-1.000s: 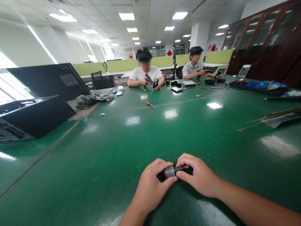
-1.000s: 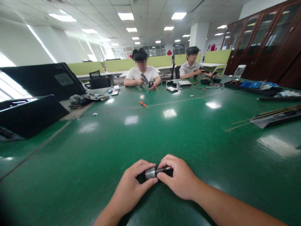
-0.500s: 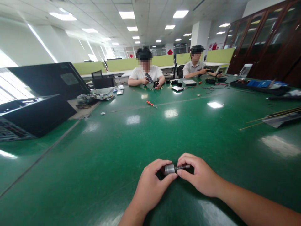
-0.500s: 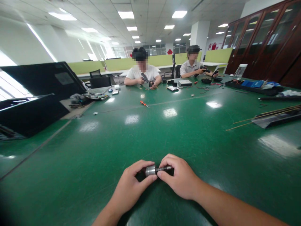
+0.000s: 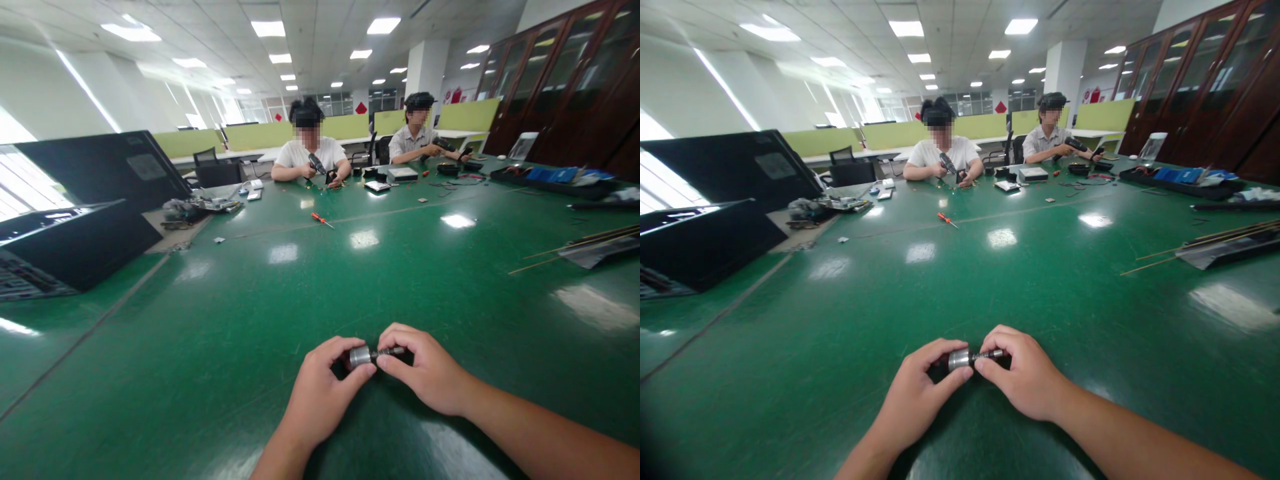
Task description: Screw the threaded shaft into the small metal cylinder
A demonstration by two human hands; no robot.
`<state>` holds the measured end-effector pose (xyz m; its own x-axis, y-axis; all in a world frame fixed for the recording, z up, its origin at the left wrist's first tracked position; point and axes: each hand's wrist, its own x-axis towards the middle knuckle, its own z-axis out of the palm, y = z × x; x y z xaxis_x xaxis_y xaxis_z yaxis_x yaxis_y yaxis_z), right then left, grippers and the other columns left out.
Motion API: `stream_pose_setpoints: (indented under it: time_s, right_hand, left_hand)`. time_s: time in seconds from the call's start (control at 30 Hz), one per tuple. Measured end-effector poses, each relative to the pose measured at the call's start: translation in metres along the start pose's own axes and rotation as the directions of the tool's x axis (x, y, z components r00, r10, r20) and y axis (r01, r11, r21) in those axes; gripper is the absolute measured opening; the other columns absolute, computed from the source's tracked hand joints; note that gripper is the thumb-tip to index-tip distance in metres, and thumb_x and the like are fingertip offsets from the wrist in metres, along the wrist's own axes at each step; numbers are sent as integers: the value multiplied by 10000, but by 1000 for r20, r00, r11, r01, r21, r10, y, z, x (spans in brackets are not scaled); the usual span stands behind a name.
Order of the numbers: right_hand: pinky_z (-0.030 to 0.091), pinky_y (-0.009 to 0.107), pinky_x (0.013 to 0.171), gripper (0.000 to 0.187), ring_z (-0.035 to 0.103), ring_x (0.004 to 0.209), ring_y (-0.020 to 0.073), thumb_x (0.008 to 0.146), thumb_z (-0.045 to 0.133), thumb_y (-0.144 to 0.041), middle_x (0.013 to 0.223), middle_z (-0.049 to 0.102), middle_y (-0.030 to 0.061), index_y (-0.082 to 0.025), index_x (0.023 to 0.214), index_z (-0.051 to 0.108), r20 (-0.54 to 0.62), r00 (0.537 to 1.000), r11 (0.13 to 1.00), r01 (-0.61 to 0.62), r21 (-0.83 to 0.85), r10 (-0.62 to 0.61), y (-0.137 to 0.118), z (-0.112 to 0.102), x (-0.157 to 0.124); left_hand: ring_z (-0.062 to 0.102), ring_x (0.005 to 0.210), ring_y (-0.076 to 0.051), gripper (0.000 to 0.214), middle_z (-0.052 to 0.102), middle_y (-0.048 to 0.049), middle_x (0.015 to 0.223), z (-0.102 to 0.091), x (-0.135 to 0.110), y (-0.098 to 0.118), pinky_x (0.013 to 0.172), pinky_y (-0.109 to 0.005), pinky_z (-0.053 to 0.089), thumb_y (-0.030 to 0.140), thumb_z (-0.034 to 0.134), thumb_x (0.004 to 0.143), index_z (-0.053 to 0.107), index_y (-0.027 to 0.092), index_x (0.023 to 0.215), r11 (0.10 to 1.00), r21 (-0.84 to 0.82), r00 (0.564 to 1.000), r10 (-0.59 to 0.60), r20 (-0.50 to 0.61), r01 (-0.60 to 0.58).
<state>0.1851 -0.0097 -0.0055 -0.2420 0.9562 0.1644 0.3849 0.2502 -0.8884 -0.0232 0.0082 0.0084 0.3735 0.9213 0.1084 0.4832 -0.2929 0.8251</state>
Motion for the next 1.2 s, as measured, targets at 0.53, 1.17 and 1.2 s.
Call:
stream_pose_setpoints:
  time_s: [0.53, 1.17, 1.2]
  right_hand:
    - [431, 292, 760, 120, 609, 833, 172, 898, 635, -266, 855, 652, 14, -192, 808, 662, 1, 1000, 1000, -3, -16, 3, 0, 0, -1]
    - [427, 282, 748, 71, 612, 824, 163, 870, 660, -228, 848, 655, 0, -198, 807, 669, 10, 1000, 999, -3, -36, 3, -2, 2, -2]
    - [427, 282, 749, 70, 612, 825, 163, 870, 660, -228, 848, 656, 0, -198, 808, 669, 9, 1000, 999, -3, -38, 4, -2, 2, -2]
  left_hand:
    - [663, 857, -188, 216, 737, 11, 932, 1, 1, 1, 787, -302, 486, 292, 753, 801, 735, 272, 1015, 1000, -8, 1000, -23, 11, 23]
    - [667, 885, -193, 250, 737, 16, 931, 0, 0, 2, 820, -307, 473, 232, 804, 749, 740, 270, 987, 999, 40, 1000, -1, 20, 0]
    - [667, 887, -193, 251, 738, 17, 935, 0, 0, 2, 824, -307, 473, 232, 805, 748, 739, 270, 987, 999, 40, 1000, -1, 21, 0]
